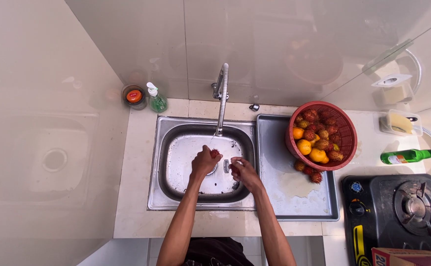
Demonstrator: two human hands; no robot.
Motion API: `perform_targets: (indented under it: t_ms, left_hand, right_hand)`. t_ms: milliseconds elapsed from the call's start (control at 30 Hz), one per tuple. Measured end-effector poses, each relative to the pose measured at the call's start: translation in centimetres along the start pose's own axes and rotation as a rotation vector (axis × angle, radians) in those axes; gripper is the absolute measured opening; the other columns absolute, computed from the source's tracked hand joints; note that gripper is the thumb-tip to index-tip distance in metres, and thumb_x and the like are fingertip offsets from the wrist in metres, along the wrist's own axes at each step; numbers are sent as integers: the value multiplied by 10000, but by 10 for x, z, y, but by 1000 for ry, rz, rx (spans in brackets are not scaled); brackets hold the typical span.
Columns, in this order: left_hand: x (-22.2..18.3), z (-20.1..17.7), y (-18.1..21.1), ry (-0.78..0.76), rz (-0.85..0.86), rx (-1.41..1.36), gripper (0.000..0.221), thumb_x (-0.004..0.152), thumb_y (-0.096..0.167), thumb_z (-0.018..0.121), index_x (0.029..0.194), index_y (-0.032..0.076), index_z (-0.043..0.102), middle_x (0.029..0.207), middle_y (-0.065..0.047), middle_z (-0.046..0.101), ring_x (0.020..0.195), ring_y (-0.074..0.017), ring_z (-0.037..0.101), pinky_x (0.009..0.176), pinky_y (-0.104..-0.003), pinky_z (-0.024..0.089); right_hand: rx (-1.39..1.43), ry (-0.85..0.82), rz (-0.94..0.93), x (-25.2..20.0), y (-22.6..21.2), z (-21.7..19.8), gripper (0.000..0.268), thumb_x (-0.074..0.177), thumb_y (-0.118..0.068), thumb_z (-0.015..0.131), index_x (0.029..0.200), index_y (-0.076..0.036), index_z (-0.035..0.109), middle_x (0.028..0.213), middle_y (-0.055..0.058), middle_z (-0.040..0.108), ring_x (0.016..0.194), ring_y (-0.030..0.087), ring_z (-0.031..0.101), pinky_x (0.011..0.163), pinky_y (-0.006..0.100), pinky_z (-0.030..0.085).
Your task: Washing individual rambutan fruits under a kitchen faucet and placing them on a tray.
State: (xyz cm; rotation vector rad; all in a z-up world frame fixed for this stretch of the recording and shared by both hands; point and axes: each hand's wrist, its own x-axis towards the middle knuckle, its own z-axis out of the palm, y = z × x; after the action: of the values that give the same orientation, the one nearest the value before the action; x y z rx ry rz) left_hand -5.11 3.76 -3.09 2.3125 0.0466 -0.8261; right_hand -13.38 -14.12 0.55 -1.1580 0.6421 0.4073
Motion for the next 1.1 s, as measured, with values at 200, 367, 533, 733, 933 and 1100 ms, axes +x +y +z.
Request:
perform_targets:
  t_ms: [200,367,533,733,933,1100]
  left_hand:
    - [-52,-3,9,42,263,-231,443,874,467,757,1206,184,680,1091,-128,634,1106,-329,636,933,-403,518]
    - [-78,1,11,-32,277,-449,632,887,407,774,1370,84,525,1193,-221,677,930,-352,703,808,-463,551]
    - [-82,7,-1,-110,303,-393,697,842,317,813,1402,70,479,1272,-217,673,845,-285,680,775,-438,522]
    - [-85,24,-4,-86,270,-379,814,788,425,869,1418,83,482,1367,-215,602,857,-325,706,759,-461,526]
    - [-92,39,-10,-120,209,-374,721,855,422,822,1405,77,509,1367,-168,599,769,-217,678,712,-387,550]
    - [-89,72,-15,-187,196,-324,665,874,415,811,1393,108,531,1370,-145,591,786,-205,707,739,-379,564]
  right_hand:
    - [-118,59,121,-2,9,17,663,1001,-669,446,1233,-71,613,893,119,646,732,226,704,583,319,577]
    - [-83,46,189,-31,-7,47,928,929,-761,536,1433,17,496,1370,323,552,1231,456,599,957,551,552]
    - [-23,28,182,-1,44,17,925,922,-747,596,1408,34,506,1295,268,580,1193,408,600,979,524,550]
    - [55,186,188,-2,43,-9,883,917,-709,615,1307,80,541,1163,286,605,1098,395,657,894,510,592]
    - [36,306,-195,-33,-83,-84,746,996,-731,429,950,-23,658,829,165,640,762,266,666,736,381,562]
    - [-492,675,-716,-28,-179,-169,611,1110,-595,432,1147,-1,574,1066,267,571,1074,431,592,939,570,443]
